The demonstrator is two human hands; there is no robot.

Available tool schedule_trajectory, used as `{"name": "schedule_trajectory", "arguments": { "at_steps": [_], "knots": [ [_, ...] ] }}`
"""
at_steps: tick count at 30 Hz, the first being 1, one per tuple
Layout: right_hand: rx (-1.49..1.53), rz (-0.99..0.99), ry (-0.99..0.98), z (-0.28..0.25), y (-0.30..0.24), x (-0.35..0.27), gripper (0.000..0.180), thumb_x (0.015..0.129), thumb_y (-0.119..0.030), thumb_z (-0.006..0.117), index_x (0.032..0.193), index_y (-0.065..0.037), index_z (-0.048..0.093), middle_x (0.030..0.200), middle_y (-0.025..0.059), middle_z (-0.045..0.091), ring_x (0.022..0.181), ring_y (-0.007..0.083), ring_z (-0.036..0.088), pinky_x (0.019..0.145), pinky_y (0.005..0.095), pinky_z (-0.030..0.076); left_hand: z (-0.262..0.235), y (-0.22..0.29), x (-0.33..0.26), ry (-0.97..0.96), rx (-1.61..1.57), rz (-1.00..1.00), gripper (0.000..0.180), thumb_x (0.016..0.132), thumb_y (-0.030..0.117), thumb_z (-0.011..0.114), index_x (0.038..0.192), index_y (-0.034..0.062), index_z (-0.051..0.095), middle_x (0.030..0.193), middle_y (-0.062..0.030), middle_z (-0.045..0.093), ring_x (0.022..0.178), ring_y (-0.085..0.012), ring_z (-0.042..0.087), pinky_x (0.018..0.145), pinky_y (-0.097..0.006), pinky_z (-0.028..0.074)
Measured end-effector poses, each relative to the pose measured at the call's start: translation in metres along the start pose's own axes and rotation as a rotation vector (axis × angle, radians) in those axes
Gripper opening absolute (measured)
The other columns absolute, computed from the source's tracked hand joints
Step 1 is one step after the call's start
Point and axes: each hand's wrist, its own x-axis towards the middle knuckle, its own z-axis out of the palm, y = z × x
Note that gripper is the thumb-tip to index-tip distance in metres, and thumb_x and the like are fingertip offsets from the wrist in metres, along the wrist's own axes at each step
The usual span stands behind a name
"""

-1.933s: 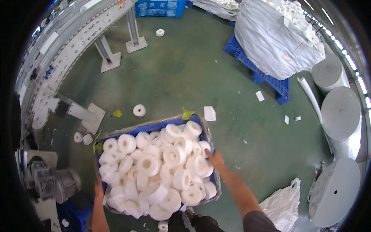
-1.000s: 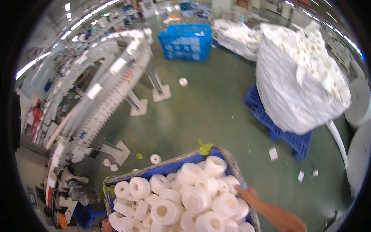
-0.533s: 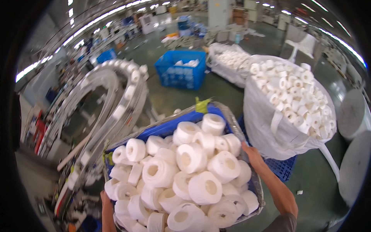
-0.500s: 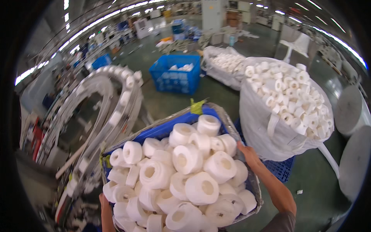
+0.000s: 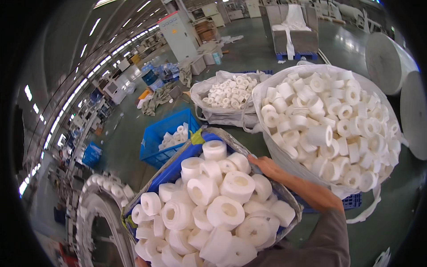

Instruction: The person collects white toilet paper rolls from a conveyor belt and places them into a blue crate. They then move the crate, open a large white sack, and pour the rolls into it. Finally, they gather additional rolls from the floor and place them into another blue crate.

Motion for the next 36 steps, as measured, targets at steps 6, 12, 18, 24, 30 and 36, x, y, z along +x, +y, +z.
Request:
{"name": "schedule_trajectory", "arguments": {
  "at_steps": [6, 12, 18, 24, 30, 36],
  "knots": [
    [0.153, 0.040, -0.118, -0.021, -0.081, 0.235, 0.072, 0.092, -0.062, 0.048, 0.107, 0.006, 0.068, 0.094, 0.0115, 0.068, 0.083, 0.0155, 0.061, 0.077, 0.0308, 0.048, 0.163, 0.152, 0.115, -0.003, 0.014, -0.010, 0.048, 0.086, 0.032, 0.058, 0.109, -0.0096, 0.062, 0.100, -0.0173, 0.068, 0.087, -0.0248, 0.065, 0.076, -0.039, 0.052],
    [0.121, 0.043, 0.034, -0.042, -0.128, 0.450, 0.071, 0.091, -0.059, 0.052, 0.102, 0.010, 0.066, 0.081, 0.0096, 0.064, 0.077, 0.0151, 0.054, 0.072, 0.0315, 0.045, 0.339, 0.267, 0.260, -0.038, -0.038, 0.032, 0.048, 0.086, 0.032, 0.058, 0.110, -0.0099, 0.061, 0.100, -0.0176, 0.068, 0.086, -0.0241, 0.065, 0.075, -0.039, 0.051],
    [0.387, 0.125, 0.163, -0.102, -0.133, 0.598, 0.070, 0.089, -0.057, 0.055, 0.106, 0.010, 0.066, 0.097, 0.0137, 0.068, 0.086, 0.0202, 0.062, 0.082, 0.0306, 0.046, 0.525, 0.417, 0.411, -0.186, -0.104, 0.163, 0.049, 0.087, 0.033, 0.057, 0.110, -0.0102, 0.061, 0.101, -0.0179, 0.068, 0.086, -0.0235, 0.064, 0.075, -0.038, 0.051],
    [0.542, 0.250, 0.339, -0.204, -0.126, 0.718, 0.051, 0.095, -0.048, 0.052, 0.098, 0.000, 0.068, 0.087, 0.0049, 0.067, 0.075, 0.0142, 0.062, 0.070, 0.0273, 0.048, 0.778, 0.621, 0.459, -0.367, -0.042, 0.388, 0.043, 0.083, 0.026, 0.052, 0.096, -0.0129, 0.064, 0.087, -0.0191, 0.070, 0.079, -0.0245, 0.064, 0.072, -0.039, 0.049],
    [0.728, 0.207, 0.632, -0.277, -0.059, 0.830, 0.052, 0.095, -0.038, 0.052, 0.123, 0.005, 0.060, 0.117, 0.0100, 0.063, 0.107, 0.0182, 0.056, 0.096, 0.0309, 0.041, 1.016, 0.736, 0.512, -0.506, 0.027, 0.393, 0.049, 0.081, 0.038, 0.056, 0.095, -0.0073, 0.068, 0.089, -0.0265, 0.068, 0.087, -0.0376, 0.066, 0.077, -0.045, 0.047],
    [0.720, 0.371, 0.762, -0.384, -0.088, 0.827, 0.062, 0.093, -0.047, 0.052, 0.133, 0.001, 0.052, 0.127, 0.0117, 0.057, 0.112, 0.0251, 0.056, 0.099, 0.0356, 0.042, 1.266, 0.845, 0.425, -0.791, 0.523, 0.416, 0.070, 0.080, 0.060, 0.052, 0.108, -0.0016, 0.068, 0.109, -0.0284, 0.064, 0.108, -0.0416, 0.061, 0.093, -0.046, 0.045]
  ]
}}
